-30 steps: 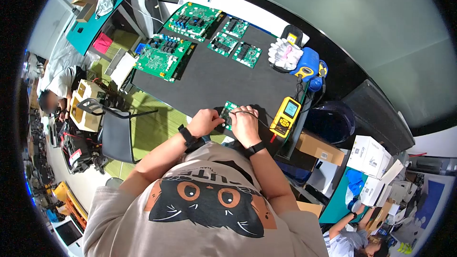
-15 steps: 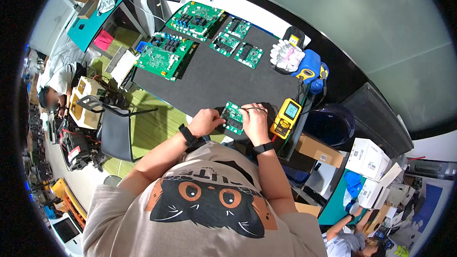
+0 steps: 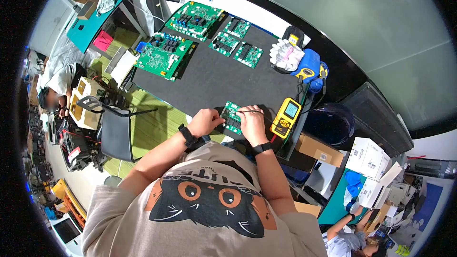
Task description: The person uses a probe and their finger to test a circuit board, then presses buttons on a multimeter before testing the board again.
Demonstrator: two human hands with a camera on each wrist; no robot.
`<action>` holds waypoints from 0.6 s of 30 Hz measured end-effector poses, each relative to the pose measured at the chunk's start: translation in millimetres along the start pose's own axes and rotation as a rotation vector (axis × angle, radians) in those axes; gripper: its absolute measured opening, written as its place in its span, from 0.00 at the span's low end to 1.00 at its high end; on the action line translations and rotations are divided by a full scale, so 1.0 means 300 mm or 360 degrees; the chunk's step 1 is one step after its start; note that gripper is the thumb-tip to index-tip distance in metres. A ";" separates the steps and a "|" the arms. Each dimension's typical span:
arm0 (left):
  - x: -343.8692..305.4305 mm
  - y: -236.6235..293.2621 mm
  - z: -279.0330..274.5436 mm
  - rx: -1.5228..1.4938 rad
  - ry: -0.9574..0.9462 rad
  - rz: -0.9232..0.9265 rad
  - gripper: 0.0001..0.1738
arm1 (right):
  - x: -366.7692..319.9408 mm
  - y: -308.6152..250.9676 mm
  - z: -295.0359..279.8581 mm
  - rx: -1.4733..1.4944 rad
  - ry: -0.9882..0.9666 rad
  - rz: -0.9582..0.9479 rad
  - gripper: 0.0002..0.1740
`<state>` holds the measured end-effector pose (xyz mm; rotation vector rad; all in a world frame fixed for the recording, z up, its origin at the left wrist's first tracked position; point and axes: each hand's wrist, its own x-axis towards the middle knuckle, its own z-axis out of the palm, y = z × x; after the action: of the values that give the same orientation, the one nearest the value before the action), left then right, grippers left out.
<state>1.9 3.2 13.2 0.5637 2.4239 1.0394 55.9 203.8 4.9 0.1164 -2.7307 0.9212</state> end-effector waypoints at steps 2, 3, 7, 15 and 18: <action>0.000 -0.003 0.003 -0.0003 0.0000 -0.0007 0.16 | -0.003 0.005 0.008 -0.0003 -0.0016 0.0015 0.06; -0.001 -0.008 0.009 -0.0002 0.0036 0.0035 0.17 | -0.004 0.005 0.010 -0.0019 -0.0003 0.0011 0.06; 0.002 -0.020 0.016 -0.0021 0.0071 0.0066 0.17 | 0.001 -0.003 0.008 -0.0091 0.0019 0.0021 0.06; 0.003 -0.014 0.010 0.0007 0.0045 0.0054 0.17 | -0.003 0.008 0.020 -0.0014 0.0034 0.0058 0.08; 0.002 0.006 -0.006 -0.0004 -0.0002 0.0003 0.17 | 0.001 0.007 0.020 -0.0007 0.0048 0.0048 0.07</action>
<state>0.8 3.6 15.6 0.5654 2.4214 1.0424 54.1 201.9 -0.8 0.0607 -2.7137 0.9173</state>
